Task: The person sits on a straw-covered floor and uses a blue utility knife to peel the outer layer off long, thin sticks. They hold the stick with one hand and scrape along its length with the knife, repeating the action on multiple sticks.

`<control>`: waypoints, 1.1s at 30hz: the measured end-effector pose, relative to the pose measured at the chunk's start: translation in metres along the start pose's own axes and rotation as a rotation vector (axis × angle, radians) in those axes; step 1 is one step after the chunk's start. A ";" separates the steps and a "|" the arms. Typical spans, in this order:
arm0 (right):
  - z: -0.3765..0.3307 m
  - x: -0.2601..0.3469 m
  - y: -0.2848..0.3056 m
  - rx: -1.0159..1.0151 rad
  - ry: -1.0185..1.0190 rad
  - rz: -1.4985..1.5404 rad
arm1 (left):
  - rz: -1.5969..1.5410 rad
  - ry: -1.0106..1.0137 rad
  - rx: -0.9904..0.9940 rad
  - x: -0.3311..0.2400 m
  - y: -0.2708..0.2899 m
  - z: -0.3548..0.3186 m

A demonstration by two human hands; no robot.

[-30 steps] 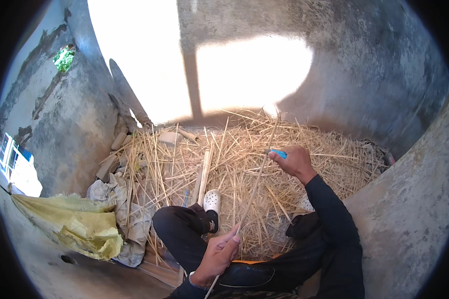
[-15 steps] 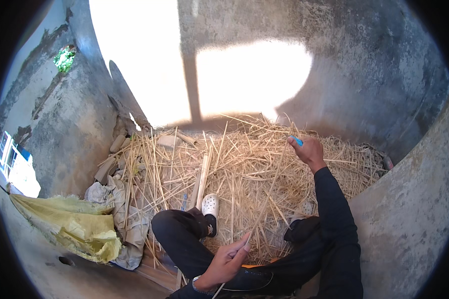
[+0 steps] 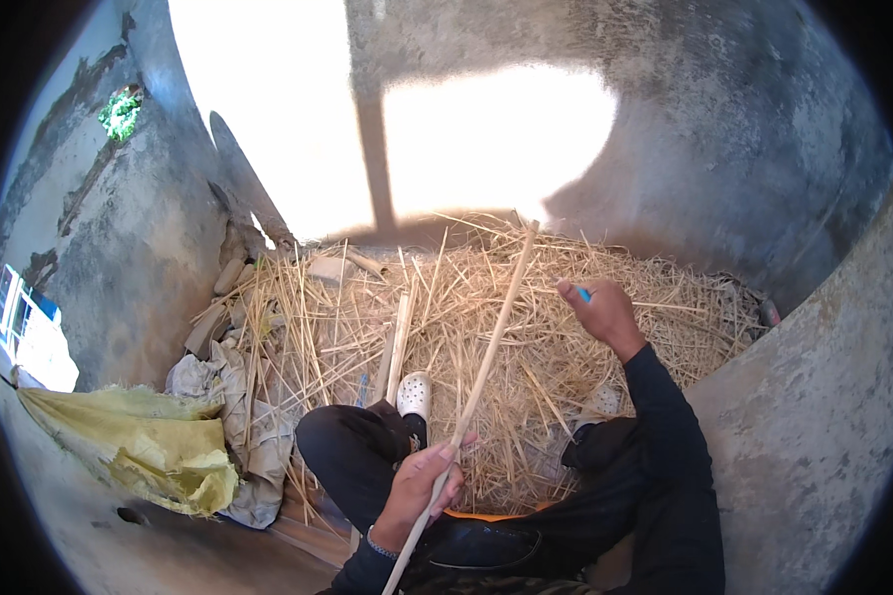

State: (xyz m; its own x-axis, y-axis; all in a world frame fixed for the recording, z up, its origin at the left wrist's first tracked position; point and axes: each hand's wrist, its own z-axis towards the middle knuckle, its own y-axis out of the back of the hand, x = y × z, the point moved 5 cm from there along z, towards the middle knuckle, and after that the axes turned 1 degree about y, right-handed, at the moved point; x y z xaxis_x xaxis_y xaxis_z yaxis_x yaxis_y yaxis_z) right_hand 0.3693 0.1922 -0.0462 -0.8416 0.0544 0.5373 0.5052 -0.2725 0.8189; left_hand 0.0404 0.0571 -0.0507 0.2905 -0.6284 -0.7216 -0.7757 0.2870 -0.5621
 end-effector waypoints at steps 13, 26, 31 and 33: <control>-0.062 0.087 -0.054 0.121 0.309 -0.024 | 0.191 -0.093 -0.010 -0.011 0.006 -0.003; -0.082 0.114 -0.047 0.042 0.485 -0.038 | 0.217 -0.147 -0.085 -0.021 -0.006 -0.006; -0.052 0.085 -0.032 -0.042 0.295 -0.071 | 0.211 -0.101 -0.040 -0.006 -0.013 -0.009; -0.053 0.076 -0.028 -0.046 0.281 -0.048 | 0.208 -0.083 -0.020 -0.003 -0.017 -0.009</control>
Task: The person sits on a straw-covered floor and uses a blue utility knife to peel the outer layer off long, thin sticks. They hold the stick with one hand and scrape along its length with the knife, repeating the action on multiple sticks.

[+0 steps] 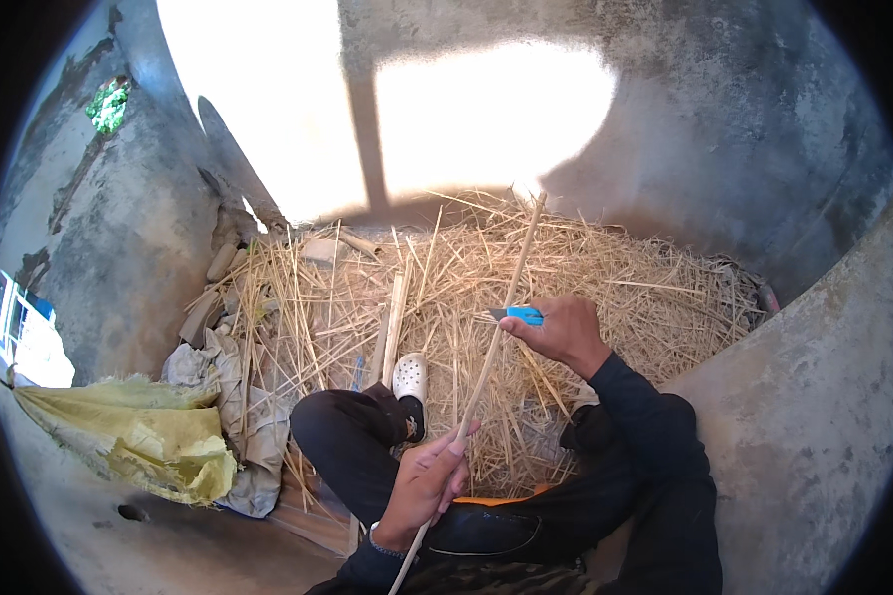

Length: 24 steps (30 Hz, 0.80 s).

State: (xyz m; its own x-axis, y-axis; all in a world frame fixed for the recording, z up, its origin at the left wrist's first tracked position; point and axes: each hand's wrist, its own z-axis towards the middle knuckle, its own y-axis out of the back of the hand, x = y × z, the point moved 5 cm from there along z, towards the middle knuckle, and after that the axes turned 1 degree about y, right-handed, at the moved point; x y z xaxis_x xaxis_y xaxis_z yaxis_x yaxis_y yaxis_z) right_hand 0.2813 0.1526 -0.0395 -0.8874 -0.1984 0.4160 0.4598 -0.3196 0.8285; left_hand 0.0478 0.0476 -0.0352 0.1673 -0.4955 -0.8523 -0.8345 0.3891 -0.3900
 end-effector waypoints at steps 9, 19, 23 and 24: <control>-0.013 0.029 -0.004 0.034 0.138 0.039 | -0.128 0.019 -0.016 -0.012 0.002 0.001; -0.002 0.019 0.003 -0.040 0.144 -0.051 | -0.142 0.021 -0.011 -0.018 -0.001 0.002; -0.003 0.019 0.004 -0.062 0.156 -0.025 | -0.117 0.017 -0.014 -0.017 -0.004 0.004; -0.002 0.015 0.004 -0.071 0.126 -0.041 | -0.117 0.023 0.005 -0.018 -0.005 0.004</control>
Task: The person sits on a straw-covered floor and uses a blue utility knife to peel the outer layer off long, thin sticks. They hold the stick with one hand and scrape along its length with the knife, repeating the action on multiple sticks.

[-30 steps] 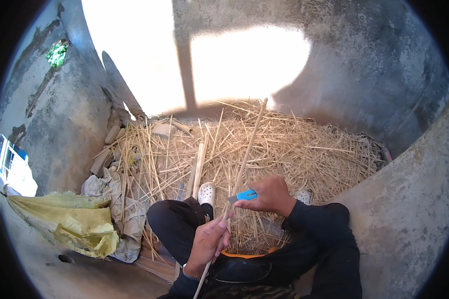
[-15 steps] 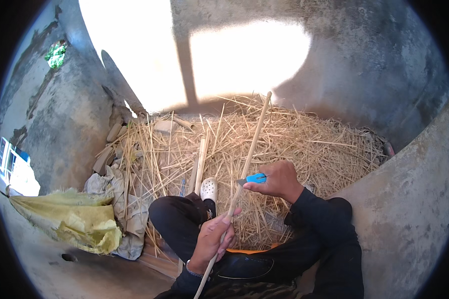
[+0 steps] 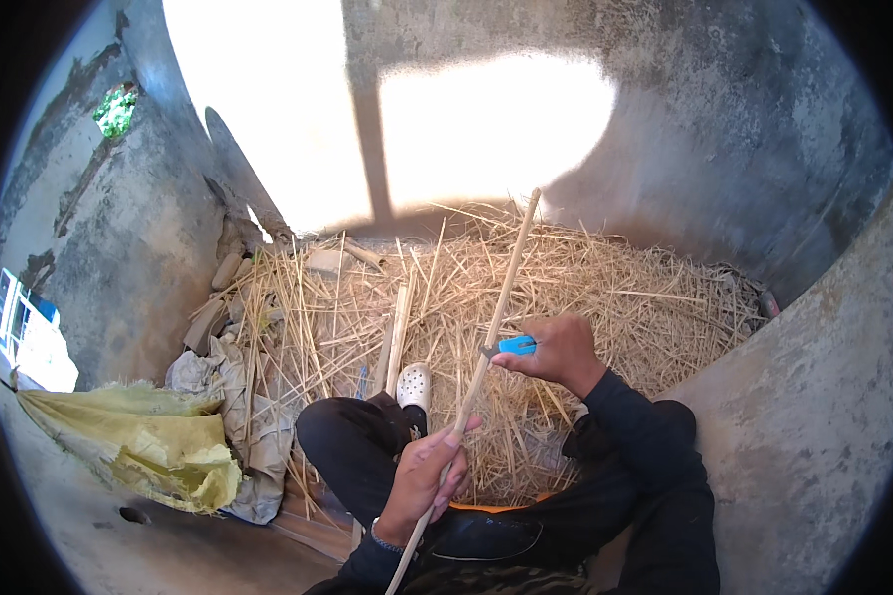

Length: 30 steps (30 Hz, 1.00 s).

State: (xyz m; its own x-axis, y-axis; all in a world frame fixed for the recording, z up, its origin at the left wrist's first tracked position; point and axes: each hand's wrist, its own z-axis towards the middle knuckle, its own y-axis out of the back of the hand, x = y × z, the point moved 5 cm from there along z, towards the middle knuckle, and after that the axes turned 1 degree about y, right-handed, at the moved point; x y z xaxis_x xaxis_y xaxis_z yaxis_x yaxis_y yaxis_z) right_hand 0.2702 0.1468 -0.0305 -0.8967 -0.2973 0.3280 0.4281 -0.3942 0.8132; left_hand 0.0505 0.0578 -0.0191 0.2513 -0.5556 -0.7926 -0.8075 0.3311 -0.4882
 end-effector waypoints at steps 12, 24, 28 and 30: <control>0.027 -0.152 0.010 -0.090 -0.563 -0.118 | 0.159 0.054 0.136 0.015 -0.012 -0.013; -0.007 0.001 0.003 0.073 -0.078 0.137 | -0.106 0.046 0.082 0.008 0.005 0.000; -0.030 0.043 0.009 0.149 0.085 0.140 | -0.030 0.006 0.110 0.007 0.007 0.009; -0.029 0.045 0.009 0.142 0.104 0.128 | 0.075 -0.012 0.140 0.007 0.013 0.008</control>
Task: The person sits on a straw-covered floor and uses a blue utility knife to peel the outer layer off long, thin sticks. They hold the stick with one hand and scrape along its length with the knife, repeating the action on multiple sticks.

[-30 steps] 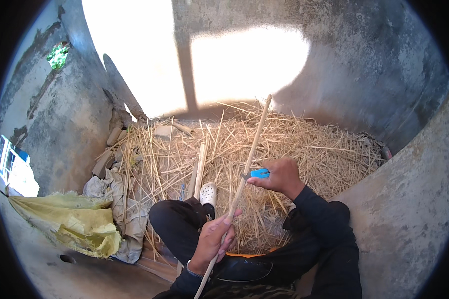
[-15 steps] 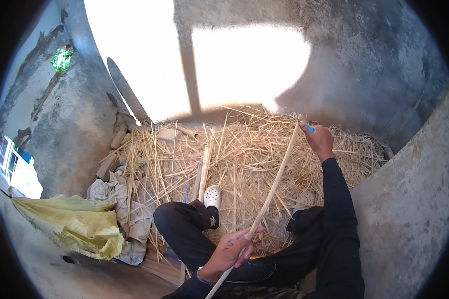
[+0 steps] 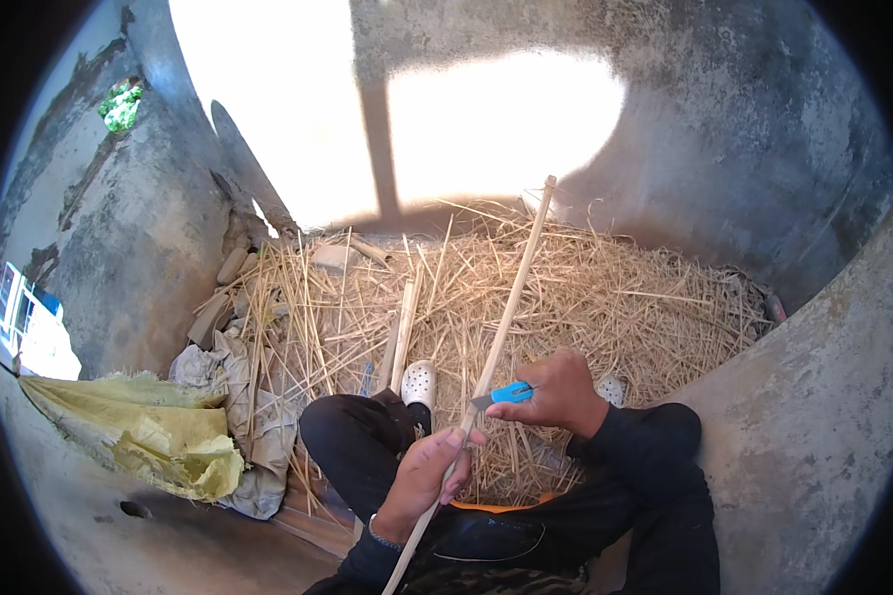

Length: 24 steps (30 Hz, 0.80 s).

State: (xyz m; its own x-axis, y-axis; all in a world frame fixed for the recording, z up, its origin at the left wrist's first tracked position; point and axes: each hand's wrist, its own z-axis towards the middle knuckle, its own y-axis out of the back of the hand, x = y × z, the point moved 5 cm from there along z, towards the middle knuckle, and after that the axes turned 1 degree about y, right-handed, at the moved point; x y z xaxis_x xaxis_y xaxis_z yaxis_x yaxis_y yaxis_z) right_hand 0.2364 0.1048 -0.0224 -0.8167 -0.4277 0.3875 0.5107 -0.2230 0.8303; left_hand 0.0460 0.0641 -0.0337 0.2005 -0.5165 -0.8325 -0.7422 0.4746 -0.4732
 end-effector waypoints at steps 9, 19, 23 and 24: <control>0.017 -0.059 0.010 -0.109 -0.297 -0.089 | 0.181 0.040 -0.056 -0.001 -0.015 -0.010; 0.006 0.001 -0.002 -0.074 0.075 -0.051 | -0.202 -0.022 -0.002 -0.003 -0.007 0.003; 0.012 -0.009 0.002 -0.139 0.063 -0.051 | -0.223 -0.033 -0.033 -0.001 -0.007 0.002; 0.014 -0.012 0.004 -0.149 0.054 -0.068 | -0.213 -0.033 -0.051 -0.003 -0.009 0.003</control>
State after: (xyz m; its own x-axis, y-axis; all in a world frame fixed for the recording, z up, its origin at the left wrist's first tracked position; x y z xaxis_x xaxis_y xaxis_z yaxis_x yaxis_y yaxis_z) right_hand 0.2447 0.1211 -0.0184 -0.8374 -0.4524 0.3067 0.4919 -0.3793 0.7837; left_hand 0.0540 0.0629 -0.0278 0.3760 -0.5773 -0.7248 -0.7123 0.3202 -0.6246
